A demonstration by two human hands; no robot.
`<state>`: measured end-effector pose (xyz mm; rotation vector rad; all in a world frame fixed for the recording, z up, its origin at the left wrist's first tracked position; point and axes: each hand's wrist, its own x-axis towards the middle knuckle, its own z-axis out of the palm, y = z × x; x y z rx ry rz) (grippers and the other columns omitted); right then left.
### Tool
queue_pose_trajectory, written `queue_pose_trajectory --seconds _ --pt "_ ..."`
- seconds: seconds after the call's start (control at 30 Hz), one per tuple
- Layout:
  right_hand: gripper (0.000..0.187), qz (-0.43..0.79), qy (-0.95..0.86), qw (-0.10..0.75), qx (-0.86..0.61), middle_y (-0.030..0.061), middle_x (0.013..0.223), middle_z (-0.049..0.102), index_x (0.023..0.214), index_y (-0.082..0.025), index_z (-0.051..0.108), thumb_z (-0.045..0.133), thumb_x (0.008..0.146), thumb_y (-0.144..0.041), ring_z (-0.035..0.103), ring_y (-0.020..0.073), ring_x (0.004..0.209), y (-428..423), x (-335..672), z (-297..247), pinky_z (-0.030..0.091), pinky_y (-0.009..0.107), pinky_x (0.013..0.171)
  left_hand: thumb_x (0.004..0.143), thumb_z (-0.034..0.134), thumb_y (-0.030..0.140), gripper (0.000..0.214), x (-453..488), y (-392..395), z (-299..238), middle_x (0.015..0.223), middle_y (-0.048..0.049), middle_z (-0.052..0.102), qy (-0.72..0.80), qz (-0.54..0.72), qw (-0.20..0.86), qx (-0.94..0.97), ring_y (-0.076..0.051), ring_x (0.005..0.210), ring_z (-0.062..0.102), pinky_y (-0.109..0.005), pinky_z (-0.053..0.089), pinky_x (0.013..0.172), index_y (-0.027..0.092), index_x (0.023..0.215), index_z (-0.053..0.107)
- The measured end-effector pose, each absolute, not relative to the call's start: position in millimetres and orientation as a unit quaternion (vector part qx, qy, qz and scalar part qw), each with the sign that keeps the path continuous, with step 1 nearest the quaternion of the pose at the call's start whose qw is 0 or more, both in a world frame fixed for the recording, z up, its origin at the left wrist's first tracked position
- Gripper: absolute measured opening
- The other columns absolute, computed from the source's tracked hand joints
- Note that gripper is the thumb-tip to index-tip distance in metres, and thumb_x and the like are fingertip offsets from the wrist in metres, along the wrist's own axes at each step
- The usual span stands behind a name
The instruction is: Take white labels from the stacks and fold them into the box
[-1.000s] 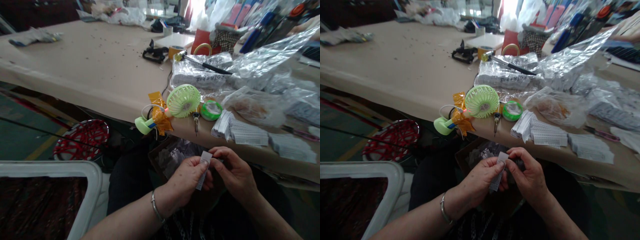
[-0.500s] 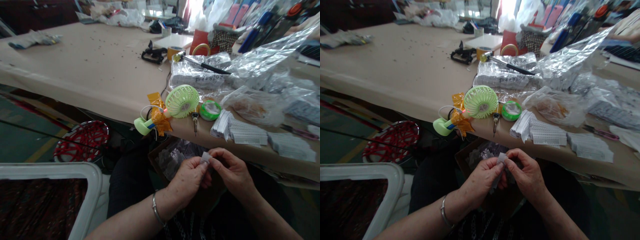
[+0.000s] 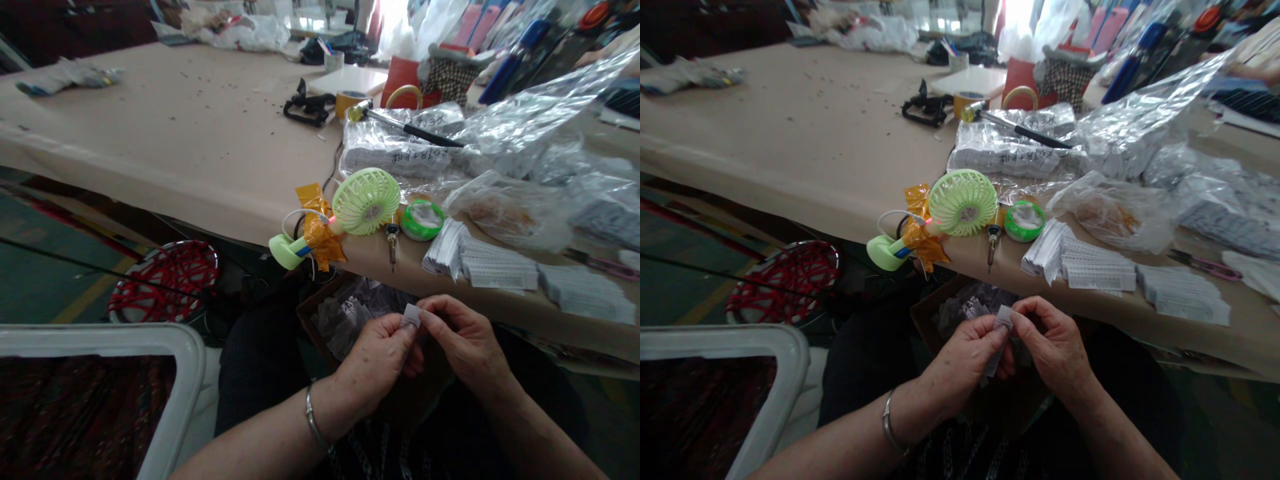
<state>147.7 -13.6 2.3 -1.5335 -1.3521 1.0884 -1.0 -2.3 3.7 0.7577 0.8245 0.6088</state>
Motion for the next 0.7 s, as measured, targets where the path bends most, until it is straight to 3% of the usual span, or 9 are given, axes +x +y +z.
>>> queue_pose_trajectory --seconds 0.33,0.63,0.7 --pt "0.019 0.426 -0.528 0.399 -0.618 -0.0004 0.072 0.06 0.081 -0.019 0.061 0.059 0.083 -0.038 0.053 0.0116 0.062 -12.7 146.1 0.6 0.043 0.022 0.057 0.08 0.054 0.049 0.035 -0.5 -2.2 5.6 0.056 0.0021 0.052 0.384 0.285 0.805 0.35 -0.008 0.048 0.048 -0.021 0.037 0.05 0.015 0.071 0.052" --pt "0.021 0.45 -0.502 0.44 -0.593 0.0003 0.081 0.063 0.091 -0.02 0.06 0.064 0.079 -0.037 0.058 0.0122 0.069 -9.3 143.5 -1.3 0.048 0.022 0.062 0.081 0.054 0.045 0.032 0.0 -1.0 5.2 0.056 0.0023 0.052 0.382 0.291 0.807 0.344 -0.008 0.047 0.048 -0.02 0.037 0.048 0.014 0.075 0.055" --pt "0.02 0.484 -0.481 0.433 -0.589 -0.0005 0.075 0.062 0.086 -0.02 0.061 0.065 0.078 -0.038 0.057 0.0114 0.064 -7.7 144.5 -2.8 0.046 0.021 0.058 0.08 0.055 0.044 0.03 -0.6 -0.4 4.3 0.057 0.0024 0.053 0.378 0.293 0.814 0.329 -0.008 0.048 0.05 -0.02 0.038 0.048 0.014 0.08 0.056"
